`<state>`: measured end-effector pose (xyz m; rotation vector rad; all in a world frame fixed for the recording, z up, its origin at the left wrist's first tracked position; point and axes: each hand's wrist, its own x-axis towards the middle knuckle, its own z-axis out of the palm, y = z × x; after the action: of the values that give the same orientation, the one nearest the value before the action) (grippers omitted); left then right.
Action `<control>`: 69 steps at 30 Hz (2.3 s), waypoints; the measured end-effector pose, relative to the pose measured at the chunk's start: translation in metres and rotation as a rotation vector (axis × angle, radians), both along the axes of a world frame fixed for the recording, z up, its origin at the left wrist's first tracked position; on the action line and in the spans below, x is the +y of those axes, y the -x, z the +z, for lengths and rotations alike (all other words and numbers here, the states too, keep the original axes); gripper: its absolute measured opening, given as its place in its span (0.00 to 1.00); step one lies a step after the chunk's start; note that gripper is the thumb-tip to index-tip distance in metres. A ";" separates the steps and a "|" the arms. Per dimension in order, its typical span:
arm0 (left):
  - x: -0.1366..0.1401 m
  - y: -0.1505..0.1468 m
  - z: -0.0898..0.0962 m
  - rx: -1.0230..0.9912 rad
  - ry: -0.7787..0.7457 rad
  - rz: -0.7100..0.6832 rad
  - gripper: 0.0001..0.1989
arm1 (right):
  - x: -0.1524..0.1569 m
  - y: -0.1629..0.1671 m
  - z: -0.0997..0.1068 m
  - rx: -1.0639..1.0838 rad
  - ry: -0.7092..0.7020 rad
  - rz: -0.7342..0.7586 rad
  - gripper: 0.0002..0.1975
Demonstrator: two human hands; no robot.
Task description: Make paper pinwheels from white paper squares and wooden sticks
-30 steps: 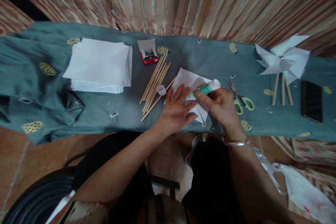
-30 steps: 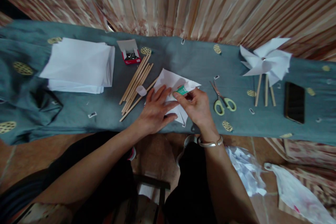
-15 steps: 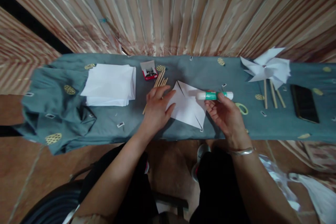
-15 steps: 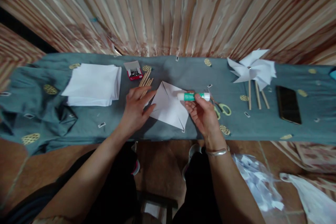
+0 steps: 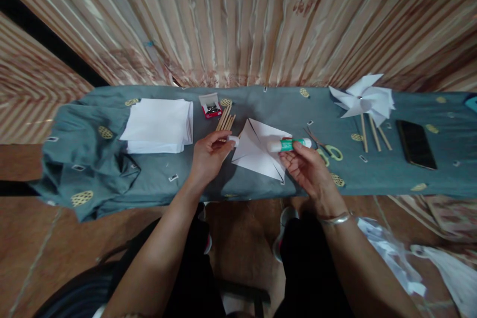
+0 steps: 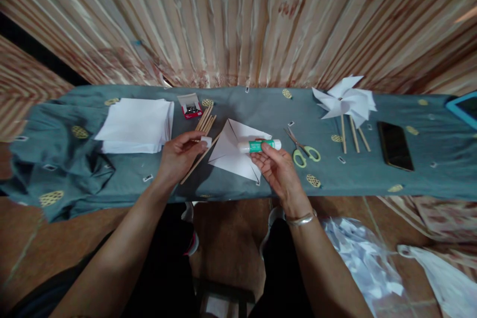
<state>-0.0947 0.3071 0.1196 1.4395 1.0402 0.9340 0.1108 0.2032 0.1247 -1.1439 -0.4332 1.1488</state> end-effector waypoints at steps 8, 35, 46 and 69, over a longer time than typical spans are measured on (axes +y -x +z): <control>-0.027 -0.012 0.016 -0.529 0.597 -0.114 0.16 | -0.005 0.016 0.007 0.111 -0.034 0.034 0.12; -0.026 -0.019 0.016 -0.711 0.703 -0.002 0.12 | -0.003 0.034 0.001 0.157 0.003 0.183 0.14; -0.028 -0.020 0.013 -0.715 0.664 -0.047 0.15 | 0.000 0.038 0.004 0.138 0.038 0.163 0.14; -0.032 -0.016 0.009 -0.437 0.432 -0.027 0.16 | 0.001 0.042 0.001 -0.237 0.037 0.226 0.16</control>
<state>-0.0786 0.2747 0.1282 0.8412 0.8259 0.8867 0.0683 0.2043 0.1256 -1.2934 -0.7415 1.2240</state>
